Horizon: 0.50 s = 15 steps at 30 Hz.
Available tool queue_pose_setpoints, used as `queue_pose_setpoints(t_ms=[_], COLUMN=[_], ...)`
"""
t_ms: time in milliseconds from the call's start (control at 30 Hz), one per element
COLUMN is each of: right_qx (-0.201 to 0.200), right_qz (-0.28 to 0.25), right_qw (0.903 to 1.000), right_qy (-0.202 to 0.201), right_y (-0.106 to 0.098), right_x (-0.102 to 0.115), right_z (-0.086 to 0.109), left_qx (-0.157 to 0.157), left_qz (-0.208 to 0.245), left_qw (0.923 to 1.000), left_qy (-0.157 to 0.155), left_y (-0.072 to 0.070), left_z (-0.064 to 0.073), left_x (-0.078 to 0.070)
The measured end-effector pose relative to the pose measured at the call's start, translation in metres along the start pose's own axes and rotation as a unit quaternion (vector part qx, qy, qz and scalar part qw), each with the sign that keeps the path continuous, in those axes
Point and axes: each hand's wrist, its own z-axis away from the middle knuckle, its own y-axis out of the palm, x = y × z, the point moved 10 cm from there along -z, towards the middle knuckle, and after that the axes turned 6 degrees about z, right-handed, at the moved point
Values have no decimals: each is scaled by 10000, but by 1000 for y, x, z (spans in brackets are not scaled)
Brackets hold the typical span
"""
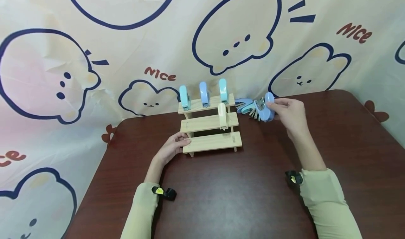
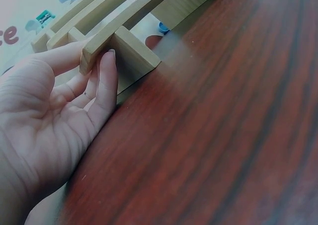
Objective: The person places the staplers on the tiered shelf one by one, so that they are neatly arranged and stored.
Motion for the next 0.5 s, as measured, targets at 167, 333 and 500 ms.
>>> queue_pose_setpoints(t_ms=[167, 333, 500], right_qx=[-206, -284, -337], right_qz=[-213, -493, -497], right_qw=[9993, 9979, 9976], right_qy=[-209, -322, -354], right_y=[-3, 0, 5], right_x=[13, 24, 32], right_z=[4, 9, 11], left_qx=[39, 12, -20], left_qz=[-15, -13, 13], left_qw=[10000, 10000, 10000], left_qy=[23, -13, -13], left_y=[0, 1, 1], left_z=[-1, 0, -1], left_x=[1, 1, 1])
